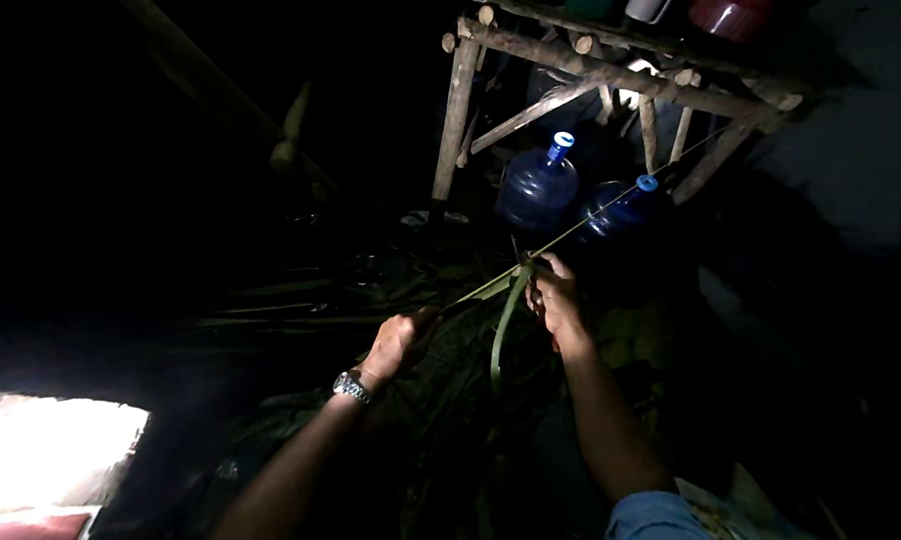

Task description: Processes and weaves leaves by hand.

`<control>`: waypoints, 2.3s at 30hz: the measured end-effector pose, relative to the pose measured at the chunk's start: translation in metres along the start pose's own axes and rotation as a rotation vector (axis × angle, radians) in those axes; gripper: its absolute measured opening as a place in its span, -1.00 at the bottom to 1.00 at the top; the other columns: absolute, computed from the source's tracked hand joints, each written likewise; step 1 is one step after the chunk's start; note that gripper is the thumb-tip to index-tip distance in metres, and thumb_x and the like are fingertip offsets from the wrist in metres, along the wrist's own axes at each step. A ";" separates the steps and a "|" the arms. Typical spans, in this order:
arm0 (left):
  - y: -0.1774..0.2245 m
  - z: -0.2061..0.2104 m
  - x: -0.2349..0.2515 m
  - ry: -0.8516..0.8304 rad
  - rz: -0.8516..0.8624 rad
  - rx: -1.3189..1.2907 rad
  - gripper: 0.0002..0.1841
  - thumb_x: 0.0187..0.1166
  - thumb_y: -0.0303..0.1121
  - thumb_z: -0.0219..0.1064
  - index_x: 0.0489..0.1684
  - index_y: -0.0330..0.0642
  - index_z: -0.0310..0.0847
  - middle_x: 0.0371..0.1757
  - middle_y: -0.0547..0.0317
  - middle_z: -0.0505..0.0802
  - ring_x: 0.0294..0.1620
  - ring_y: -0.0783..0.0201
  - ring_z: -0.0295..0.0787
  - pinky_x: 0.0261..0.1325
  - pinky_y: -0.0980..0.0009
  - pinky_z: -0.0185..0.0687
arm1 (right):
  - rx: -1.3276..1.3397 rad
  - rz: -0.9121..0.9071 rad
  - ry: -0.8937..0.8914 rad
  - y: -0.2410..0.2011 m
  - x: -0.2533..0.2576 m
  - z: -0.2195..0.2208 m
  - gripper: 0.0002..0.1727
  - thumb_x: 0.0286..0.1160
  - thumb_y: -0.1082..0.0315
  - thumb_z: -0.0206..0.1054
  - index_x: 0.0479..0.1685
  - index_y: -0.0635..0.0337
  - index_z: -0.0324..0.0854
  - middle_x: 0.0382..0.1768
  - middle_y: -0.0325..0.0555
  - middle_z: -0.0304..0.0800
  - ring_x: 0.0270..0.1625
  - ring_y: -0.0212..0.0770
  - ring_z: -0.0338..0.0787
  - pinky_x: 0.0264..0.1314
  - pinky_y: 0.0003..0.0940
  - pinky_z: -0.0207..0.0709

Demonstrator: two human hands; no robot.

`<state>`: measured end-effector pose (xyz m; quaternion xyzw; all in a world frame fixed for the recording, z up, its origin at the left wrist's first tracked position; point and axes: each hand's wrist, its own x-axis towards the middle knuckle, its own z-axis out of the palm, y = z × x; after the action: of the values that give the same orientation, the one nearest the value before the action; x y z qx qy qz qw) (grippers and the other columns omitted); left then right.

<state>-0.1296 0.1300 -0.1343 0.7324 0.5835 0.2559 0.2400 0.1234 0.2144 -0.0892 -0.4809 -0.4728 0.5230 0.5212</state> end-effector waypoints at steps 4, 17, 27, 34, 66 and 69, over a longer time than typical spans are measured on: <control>-0.003 0.003 0.002 0.027 0.013 0.017 -0.56 0.85 -0.13 0.02 0.29 -0.26 0.69 -0.15 -0.24 0.88 -0.10 -0.22 0.86 0.07 -0.22 0.66 | -0.023 0.027 -0.177 0.002 0.001 -0.013 -0.53 0.64 0.55 0.11 0.53 0.16 0.45 -0.42 -0.11 0.70 -0.72 -0.49 0.37 -0.70 -0.62 0.26; 0.000 -0.009 0.005 -0.066 0.027 -0.136 -0.56 0.86 -0.14 -0.01 0.13 -0.34 0.68 -0.34 -0.05 0.76 -0.36 0.12 0.69 -0.12 0.07 0.63 | -0.095 -0.020 -0.231 0.007 -0.009 0.011 -0.72 0.58 0.64 0.19 0.21 0.35 0.57 -0.31 -0.10 0.73 -0.69 -0.53 0.35 -0.66 -0.64 0.27; -0.015 -0.009 0.004 -0.110 0.070 -0.180 -0.59 0.86 -0.19 0.02 0.17 -0.35 0.69 -0.24 -0.06 0.80 -0.29 0.18 0.72 -0.05 0.13 0.65 | 0.005 0.030 -0.058 0.001 -0.005 0.007 -0.74 0.62 0.65 0.16 0.18 0.34 0.59 -0.35 -0.12 0.66 -0.70 -0.51 0.31 -0.68 -0.64 0.24; -0.015 -0.019 0.002 -0.158 0.091 -0.176 -0.62 0.85 -0.21 0.05 0.14 -0.33 0.69 -0.24 -0.01 0.80 -0.30 0.27 0.71 -0.05 0.23 0.66 | 0.096 -0.015 0.077 -0.005 0.006 -0.019 -0.69 0.56 0.71 0.11 0.14 0.32 0.63 -0.37 -0.13 0.64 -0.72 -0.50 0.30 -0.72 -0.64 0.25; 0.006 0.009 0.001 0.066 -0.047 -0.774 -0.81 0.71 -0.47 0.14 0.00 -0.29 0.69 -0.29 0.35 0.78 -0.36 0.58 0.67 -0.23 0.57 0.66 | -0.151 0.097 -0.705 0.027 -0.044 0.054 -0.49 0.54 0.48 0.29 0.51 0.26 0.40 -0.16 -0.25 0.83 -0.48 -0.54 0.66 -0.55 -0.67 0.46; 0.008 0.010 0.000 0.055 -0.016 -0.857 -0.80 0.69 -0.47 0.15 -0.01 -0.24 0.72 -0.27 0.41 0.80 -0.35 0.61 0.66 -0.22 0.59 0.64 | -0.121 0.070 -0.685 0.026 -0.044 0.051 -0.55 0.51 0.51 0.34 0.40 0.26 0.50 -0.12 -0.27 0.82 -0.46 -0.57 0.65 -0.48 -0.68 0.52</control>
<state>-0.1176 0.1276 -0.1369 0.5548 0.4362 0.4927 0.5091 0.0701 0.1709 -0.1104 -0.3233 -0.6336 0.6426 0.2848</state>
